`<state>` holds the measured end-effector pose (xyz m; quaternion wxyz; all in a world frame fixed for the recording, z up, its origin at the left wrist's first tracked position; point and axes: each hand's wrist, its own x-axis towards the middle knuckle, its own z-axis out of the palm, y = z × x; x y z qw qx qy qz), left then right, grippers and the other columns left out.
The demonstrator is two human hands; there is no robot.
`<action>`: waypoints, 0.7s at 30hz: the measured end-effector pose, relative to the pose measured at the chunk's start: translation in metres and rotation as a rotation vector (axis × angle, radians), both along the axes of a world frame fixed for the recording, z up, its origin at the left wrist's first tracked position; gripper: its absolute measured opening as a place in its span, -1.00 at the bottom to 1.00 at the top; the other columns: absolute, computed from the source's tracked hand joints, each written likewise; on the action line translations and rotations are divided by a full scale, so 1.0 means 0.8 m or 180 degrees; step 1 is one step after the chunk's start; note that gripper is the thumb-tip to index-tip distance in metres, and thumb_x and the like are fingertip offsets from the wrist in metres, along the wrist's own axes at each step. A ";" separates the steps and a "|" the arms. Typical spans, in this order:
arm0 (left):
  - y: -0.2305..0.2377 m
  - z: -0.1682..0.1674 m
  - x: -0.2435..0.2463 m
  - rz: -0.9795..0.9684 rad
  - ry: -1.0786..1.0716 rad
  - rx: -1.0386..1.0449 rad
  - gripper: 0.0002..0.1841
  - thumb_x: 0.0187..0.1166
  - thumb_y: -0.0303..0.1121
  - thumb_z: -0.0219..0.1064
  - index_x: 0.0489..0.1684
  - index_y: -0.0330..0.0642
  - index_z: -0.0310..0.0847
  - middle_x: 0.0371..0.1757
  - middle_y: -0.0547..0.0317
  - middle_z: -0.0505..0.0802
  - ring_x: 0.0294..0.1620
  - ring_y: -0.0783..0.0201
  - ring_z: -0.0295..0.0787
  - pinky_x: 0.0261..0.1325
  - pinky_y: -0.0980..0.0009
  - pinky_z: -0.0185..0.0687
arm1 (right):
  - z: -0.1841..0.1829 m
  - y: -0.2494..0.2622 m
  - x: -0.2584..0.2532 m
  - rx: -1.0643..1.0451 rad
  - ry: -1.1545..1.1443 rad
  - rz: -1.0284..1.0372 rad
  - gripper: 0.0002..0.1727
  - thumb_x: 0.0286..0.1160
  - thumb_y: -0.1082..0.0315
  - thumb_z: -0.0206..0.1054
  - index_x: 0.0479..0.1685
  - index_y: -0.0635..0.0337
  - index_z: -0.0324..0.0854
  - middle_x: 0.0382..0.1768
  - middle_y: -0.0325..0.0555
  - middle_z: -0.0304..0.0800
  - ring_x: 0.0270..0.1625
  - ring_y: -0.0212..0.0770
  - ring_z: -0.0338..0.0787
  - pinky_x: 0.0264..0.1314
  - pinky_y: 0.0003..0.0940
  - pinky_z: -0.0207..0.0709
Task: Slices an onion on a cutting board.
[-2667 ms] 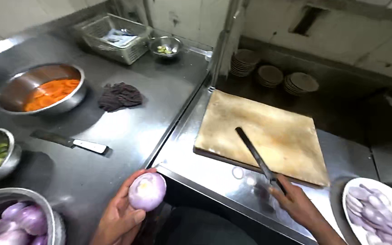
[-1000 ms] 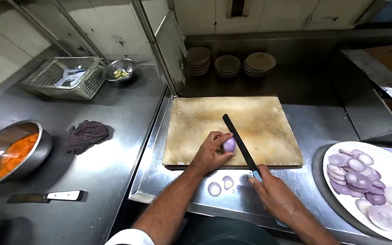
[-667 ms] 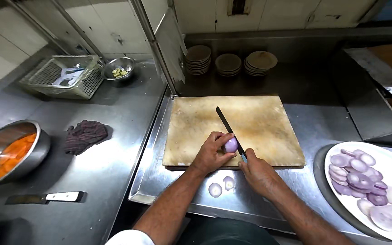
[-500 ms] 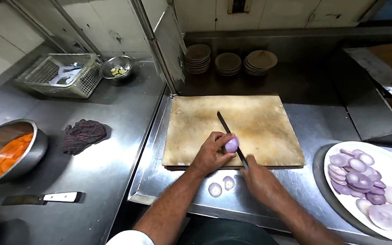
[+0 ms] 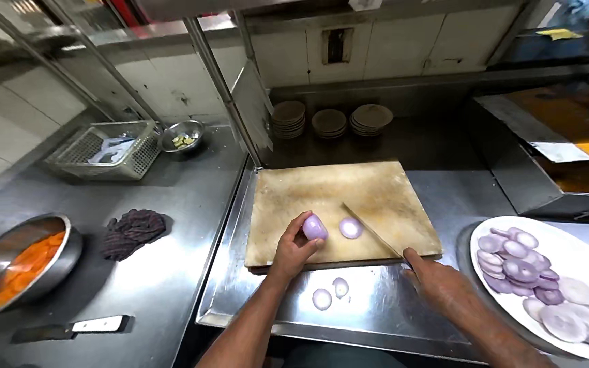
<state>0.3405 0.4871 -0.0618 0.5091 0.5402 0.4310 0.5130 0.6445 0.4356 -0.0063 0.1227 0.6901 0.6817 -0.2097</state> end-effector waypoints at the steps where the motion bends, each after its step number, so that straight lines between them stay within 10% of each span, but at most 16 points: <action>1: -0.002 0.002 -0.003 0.0022 -0.0027 -0.0060 -0.19 0.28 -0.35 0.63 0.67 -0.08 0.40 0.49 0.02 0.66 0.33 0.14 0.74 0.39 0.20 0.72 | -0.001 -0.002 0.000 0.0034 -0.0086 0.0132 -0.62 0.82 0.09 0.09 0.46 0.01 0.44 -0.03 0.24 0.82 0.03 0.34 0.85 0.02 0.28 0.65; 8: 0.006 -0.003 0.006 -0.0146 0.0308 0.0155 -0.27 0.33 -0.37 0.61 0.61 -0.11 0.49 0.52 0.04 0.61 0.33 0.18 0.73 0.35 0.22 0.75 | -0.034 -0.085 0.051 0.0272 0.0817 0.1011 -0.66 0.72 0.11 0.24 0.22 0.14 0.67 -0.19 0.29 0.82 -0.20 0.39 0.86 -0.24 0.38 0.66; 12: 0.021 -0.014 0.032 -0.0271 0.0855 0.0588 -0.33 0.33 -0.34 0.64 0.54 -0.10 0.58 0.50 0.06 0.63 0.37 0.24 0.69 0.37 0.25 0.74 | -0.033 -0.104 0.063 -0.0087 0.1733 0.0228 -0.49 0.77 0.07 0.18 0.40 0.35 0.48 -0.29 0.32 0.78 -0.25 0.34 0.82 -0.13 0.37 0.63; 16: 0.032 -0.025 0.050 -0.0207 0.1509 0.1149 -0.39 0.34 -0.29 0.65 0.47 -0.03 0.67 0.47 0.07 0.66 0.40 0.27 0.67 0.42 0.25 0.69 | -0.026 -0.088 0.015 0.0041 0.2089 -0.0648 -0.49 0.75 -0.01 0.13 0.43 0.18 0.39 -0.50 0.01 0.72 -0.54 0.02 0.79 -0.40 0.06 0.74; 21: 0.033 -0.027 0.050 -0.0137 0.1591 0.1143 -0.38 0.30 -0.27 0.68 0.46 0.02 0.69 0.44 0.09 0.67 0.35 0.28 0.70 0.37 0.28 0.72 | -0.013 -0.054 -0.033 -0.0186 0.1720 -0.0622 -0.53 0.78 -0.03 0.11 0.46 0.06 0.38 -0.39 0.00 0.73 -0.44 0.02 0.80 -0.28 0.03 0.72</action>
